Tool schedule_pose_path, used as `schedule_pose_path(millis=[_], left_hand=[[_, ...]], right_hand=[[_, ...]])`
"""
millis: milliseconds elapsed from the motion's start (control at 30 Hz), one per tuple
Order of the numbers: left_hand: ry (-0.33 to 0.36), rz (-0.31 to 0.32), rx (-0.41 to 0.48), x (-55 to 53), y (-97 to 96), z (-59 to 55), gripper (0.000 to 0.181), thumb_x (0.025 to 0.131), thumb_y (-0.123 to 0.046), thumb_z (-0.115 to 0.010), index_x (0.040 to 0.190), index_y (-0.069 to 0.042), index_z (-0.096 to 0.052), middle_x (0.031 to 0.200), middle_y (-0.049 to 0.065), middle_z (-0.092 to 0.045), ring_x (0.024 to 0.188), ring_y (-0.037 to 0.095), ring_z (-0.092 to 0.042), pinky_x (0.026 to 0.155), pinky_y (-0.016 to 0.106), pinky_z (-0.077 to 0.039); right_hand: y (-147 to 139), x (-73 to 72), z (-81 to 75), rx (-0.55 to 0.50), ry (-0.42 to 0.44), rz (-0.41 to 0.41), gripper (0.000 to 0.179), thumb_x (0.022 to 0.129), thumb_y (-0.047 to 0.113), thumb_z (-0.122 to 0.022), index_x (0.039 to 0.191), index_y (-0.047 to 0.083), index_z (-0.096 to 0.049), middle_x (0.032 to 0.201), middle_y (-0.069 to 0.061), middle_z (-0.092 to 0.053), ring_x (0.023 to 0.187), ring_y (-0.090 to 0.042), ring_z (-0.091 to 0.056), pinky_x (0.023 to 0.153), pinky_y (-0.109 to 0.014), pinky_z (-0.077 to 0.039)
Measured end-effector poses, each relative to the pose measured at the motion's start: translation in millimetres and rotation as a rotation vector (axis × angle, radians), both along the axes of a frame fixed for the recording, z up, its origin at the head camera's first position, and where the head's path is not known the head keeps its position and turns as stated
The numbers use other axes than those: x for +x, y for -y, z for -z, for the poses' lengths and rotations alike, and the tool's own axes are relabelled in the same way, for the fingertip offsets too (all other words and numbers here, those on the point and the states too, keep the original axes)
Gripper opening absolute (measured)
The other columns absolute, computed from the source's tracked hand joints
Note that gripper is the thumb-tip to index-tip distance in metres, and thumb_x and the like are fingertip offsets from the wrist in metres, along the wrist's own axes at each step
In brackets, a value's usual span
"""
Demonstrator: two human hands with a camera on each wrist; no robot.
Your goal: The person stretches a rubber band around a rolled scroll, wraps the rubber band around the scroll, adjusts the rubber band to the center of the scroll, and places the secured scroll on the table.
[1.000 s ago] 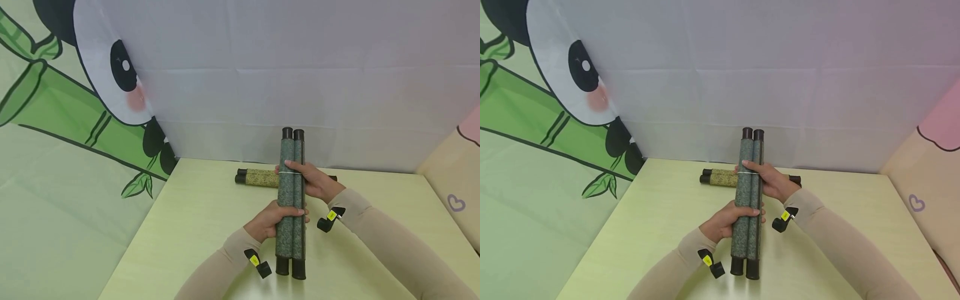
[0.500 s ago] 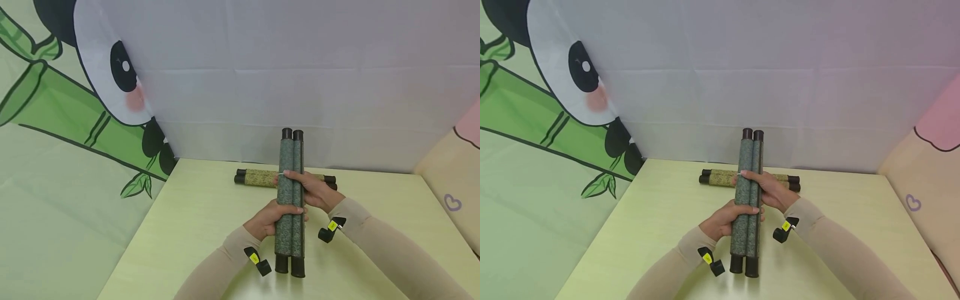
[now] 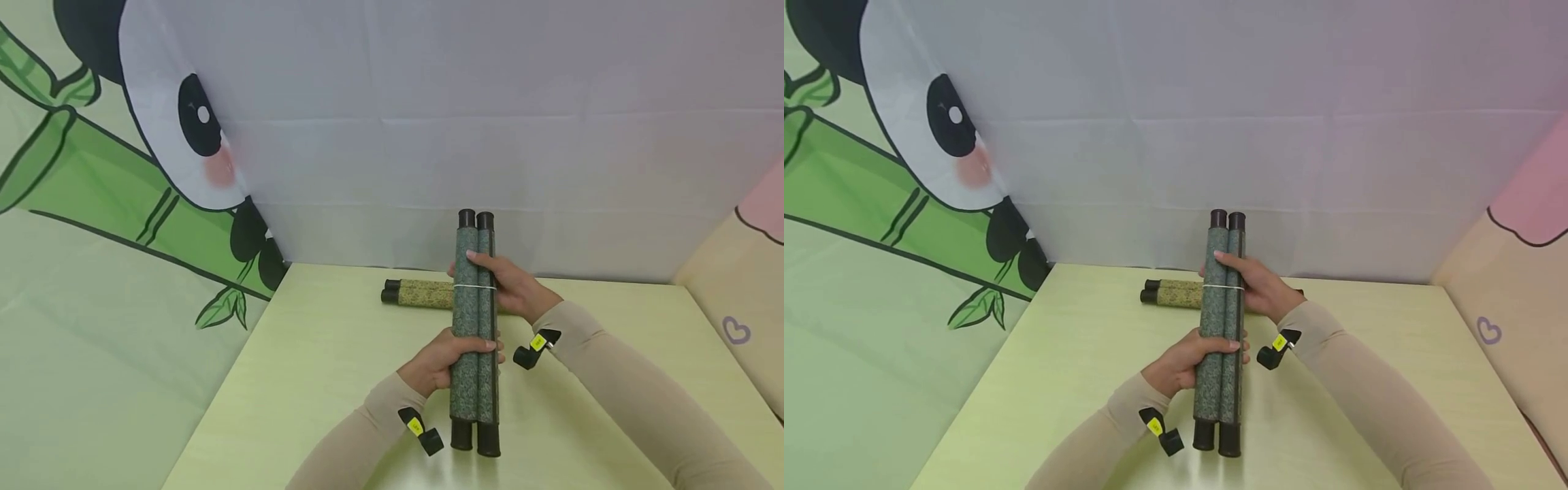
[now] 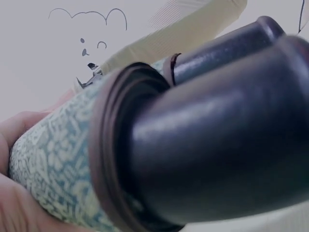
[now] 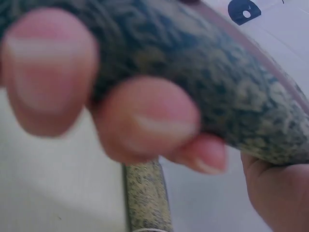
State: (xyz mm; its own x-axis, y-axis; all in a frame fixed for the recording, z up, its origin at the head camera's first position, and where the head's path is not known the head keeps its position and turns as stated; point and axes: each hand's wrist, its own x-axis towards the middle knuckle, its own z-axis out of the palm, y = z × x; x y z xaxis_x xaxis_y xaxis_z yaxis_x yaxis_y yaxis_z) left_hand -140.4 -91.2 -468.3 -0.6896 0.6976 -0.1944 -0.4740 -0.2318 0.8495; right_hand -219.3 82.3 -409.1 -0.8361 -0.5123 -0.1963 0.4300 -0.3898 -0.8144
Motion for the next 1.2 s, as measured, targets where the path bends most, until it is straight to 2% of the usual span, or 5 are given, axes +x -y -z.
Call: schedule_pose_path(millis=[167,300,667,1000,1200], left_hand=[[0.02,0.002,0.003,-1.3,0.7,-3.2,0.028,0.092,-0.002,-0.066,0.12,-0.004,-0.062,0.107,0.008,-0.069,0.094,0.02,-0.07,0.082,0.037,-0.058],[0.031,0.001,0.004,-2.1,3.1,-4.6,0.028,0.093,-0.002,-0.065,0.121,-0.003,-0.062,0.106,0.008,-0.068,0.093,0.02,-0.07,0.082,0.037,-0.058],[0.023,0.009,0.01,-2.1,5.1,-1.0,0.031,0.094,0.001,-0.063,0.124,0.0,-0.059,0.106,0.008,-0.068,0.091,0.021,-0.07,0.081,0.037,-0.058],[-0.015,0.001,0.053,-4.8,5.5,-2.0,0.039,0.095,0.0,-0.061,0.133,-0.002,-0.054,0.104,0.007,-0.069,0.092,0.019,-0.07,0.083,0.036,-0.058],[0.027,0.004,0.076,-1.2,8.8,-0.6,0.042,0.098,-0.004,-0.06,0.139,0.001,-0.052,0.11,0.011,-0.071,0.104,0.024,-0.07,0.092,0.037,-0.054]], right_hand=[[5.4,5.9,6.7,0.039,-0.03,0.008,0.054,0.108,0.028,-0.052,0.152,0.005,-0.031,0.125,-0.007,-0.066,0.119,-0.021,-0.062,0.092,-0.044,-0.05],[8.1,12.8,11.0,0.038,-0.049,0.006,0.059,0.108,0.024,-0.054,0.156,0.006,-0.024,0.128,-0.008,-0.064,0.121,-0.022,-0.061,0.095,-0.042,-0.051],[5.1,29.3,21.1,-0.014,-0.008,-0.05,0.062,0.108,0.014,-0.052,0.158,0.003,-0.017,0.146,-0.015,-0.051,0.13,-0.022,-0.056,0.104,-0.04,-0.047],[7.5,33.9,19.5,0.086,-0.05,-0.089,0.051,0.108,0.015,-0.053,0.151,-0.001,-0.031,0.129,-0.012,-0.063,0.125,-0.026,-0.059,0.104,-0.043,-0.049],[6.7,30.5,16.3,0.065,-0.03,-0.071,0.048,0.108,0.014,-0.051,0.149,-0.001,-0.03,0.125,-0.012,-0.064,0.119,-0.027,-0.06,0.1,-0.042,-0.051]])
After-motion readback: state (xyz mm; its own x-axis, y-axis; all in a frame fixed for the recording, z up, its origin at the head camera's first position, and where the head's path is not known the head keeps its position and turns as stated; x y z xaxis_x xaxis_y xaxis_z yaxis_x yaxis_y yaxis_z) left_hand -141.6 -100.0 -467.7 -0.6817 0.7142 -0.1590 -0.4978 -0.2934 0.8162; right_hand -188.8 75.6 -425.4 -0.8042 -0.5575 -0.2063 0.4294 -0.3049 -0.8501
